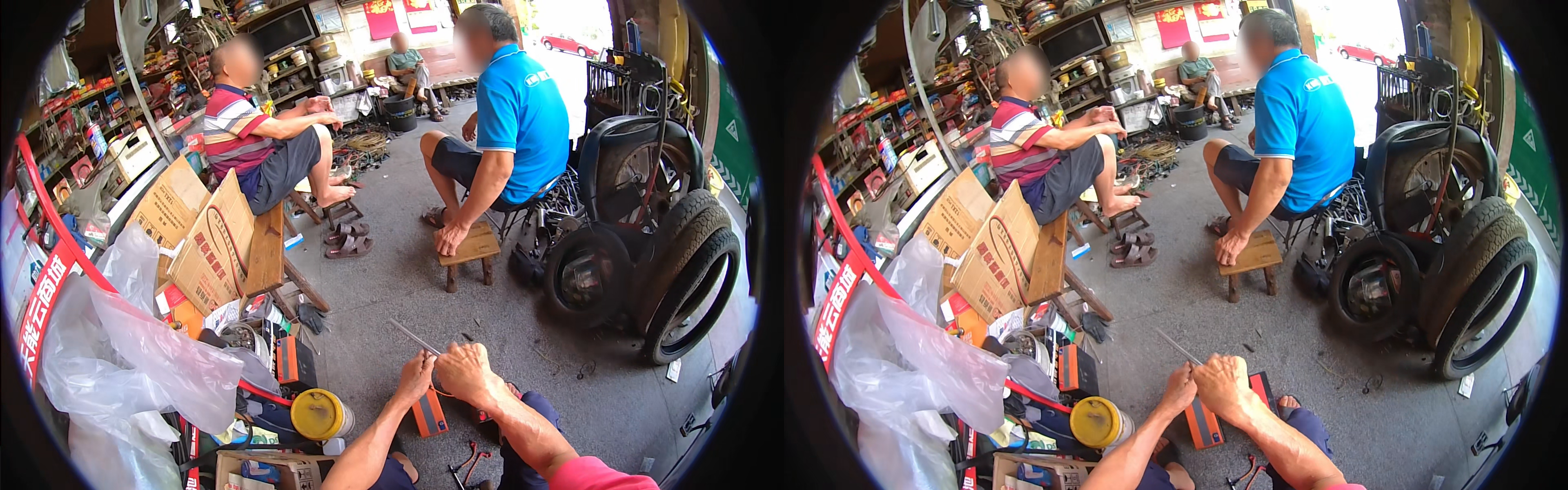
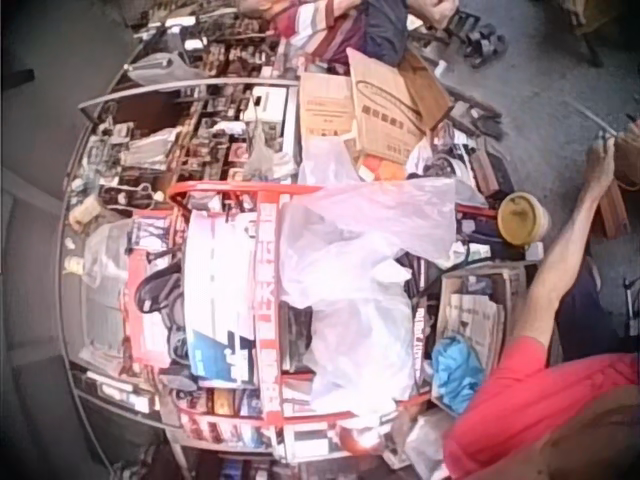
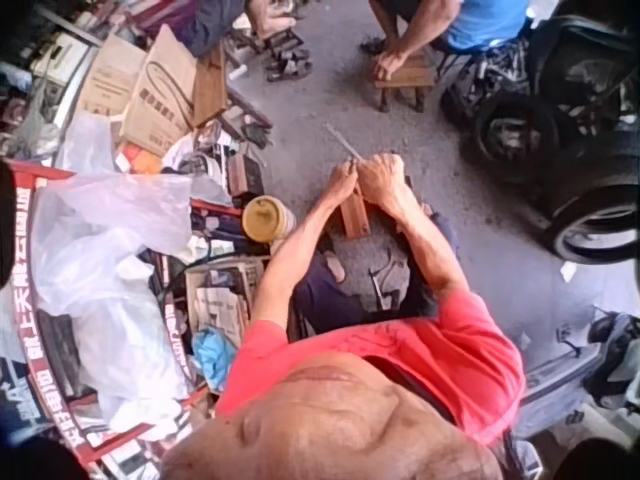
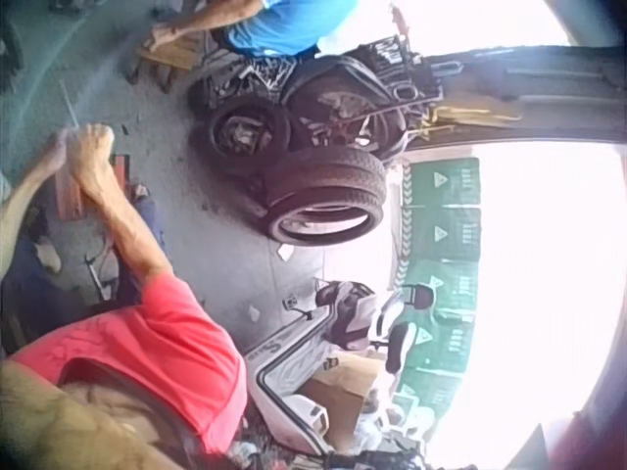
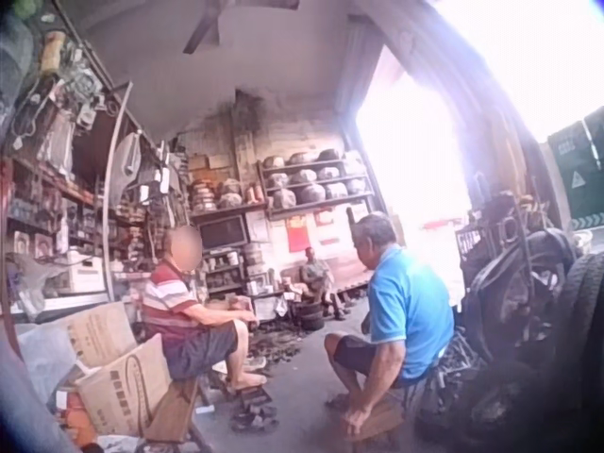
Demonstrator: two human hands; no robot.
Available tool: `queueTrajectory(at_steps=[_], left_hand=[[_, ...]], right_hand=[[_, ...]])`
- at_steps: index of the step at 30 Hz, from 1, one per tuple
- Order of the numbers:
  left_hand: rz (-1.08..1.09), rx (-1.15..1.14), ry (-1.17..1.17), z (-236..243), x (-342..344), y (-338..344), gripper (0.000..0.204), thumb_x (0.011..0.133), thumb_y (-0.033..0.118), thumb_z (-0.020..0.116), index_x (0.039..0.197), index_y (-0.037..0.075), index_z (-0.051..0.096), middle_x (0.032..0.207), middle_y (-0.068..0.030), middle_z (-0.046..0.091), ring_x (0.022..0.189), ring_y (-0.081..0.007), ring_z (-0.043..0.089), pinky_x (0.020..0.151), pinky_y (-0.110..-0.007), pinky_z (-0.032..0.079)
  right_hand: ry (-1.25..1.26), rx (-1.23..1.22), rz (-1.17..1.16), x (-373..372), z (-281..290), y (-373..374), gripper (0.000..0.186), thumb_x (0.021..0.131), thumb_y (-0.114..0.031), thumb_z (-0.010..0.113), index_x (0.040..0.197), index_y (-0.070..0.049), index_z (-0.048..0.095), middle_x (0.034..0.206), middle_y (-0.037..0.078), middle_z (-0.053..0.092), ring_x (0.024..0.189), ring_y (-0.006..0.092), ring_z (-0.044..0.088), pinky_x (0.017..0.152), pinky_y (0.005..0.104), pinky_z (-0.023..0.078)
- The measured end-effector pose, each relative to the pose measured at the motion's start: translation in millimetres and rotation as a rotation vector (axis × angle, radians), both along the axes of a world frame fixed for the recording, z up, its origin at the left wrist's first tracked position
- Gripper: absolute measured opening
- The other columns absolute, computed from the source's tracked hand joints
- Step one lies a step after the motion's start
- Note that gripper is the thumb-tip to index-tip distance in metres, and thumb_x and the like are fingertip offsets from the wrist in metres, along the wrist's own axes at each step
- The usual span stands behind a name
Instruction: The person sits on the floor and uses a metal rod to repeatedly tap and scrape the surface of two red and black batteries. The person holds the batteries steady with one hand while striking them with the rod in the other hand.
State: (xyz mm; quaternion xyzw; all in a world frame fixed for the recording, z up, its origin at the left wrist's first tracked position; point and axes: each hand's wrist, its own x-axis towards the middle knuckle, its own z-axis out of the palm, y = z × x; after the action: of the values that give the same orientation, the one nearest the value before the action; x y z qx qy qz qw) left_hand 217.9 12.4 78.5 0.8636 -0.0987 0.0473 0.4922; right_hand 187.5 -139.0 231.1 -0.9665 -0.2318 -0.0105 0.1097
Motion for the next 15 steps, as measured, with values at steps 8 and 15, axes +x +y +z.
queueTrajectory(at_steps=[8,15], left_hand=[[-0.032,-0.238,0.212,5.5,-4.0,15.4,0.028,0.094,0.027,0.054,0.096,0.000,0.062,0.079,-0.0069,0.063,0.073,-0.0131,0.058,0.068,-0.031,0.048],[-0.122,0.023,0.158,28.9,-17.6,19.9,0.031,0.095,0.028,0.054,0.093,-0.001,0.065,0.069,-0.0056,0.061,0.070,-0.0115,0.059,0.060,-0.031,0.046]], right_hand=[[0.233,0.230,-0.013,14.6,6.5,-23.9,0.027,0.066,-0.023,0.073,0.084,-0.004,0.065,0.092,0.014,0.061,0.089,0.0316,0.062,0.074,0.0424,0.049],[-0.513,0.475,-0.514,39.4,9.6,-41.0,0.023,0.074,-0.019,0.072,0.085,-0.004,0.059,0.084,0.014,0.058,0.077,0.0334,0.061,0.065,0.0447,0.048]])
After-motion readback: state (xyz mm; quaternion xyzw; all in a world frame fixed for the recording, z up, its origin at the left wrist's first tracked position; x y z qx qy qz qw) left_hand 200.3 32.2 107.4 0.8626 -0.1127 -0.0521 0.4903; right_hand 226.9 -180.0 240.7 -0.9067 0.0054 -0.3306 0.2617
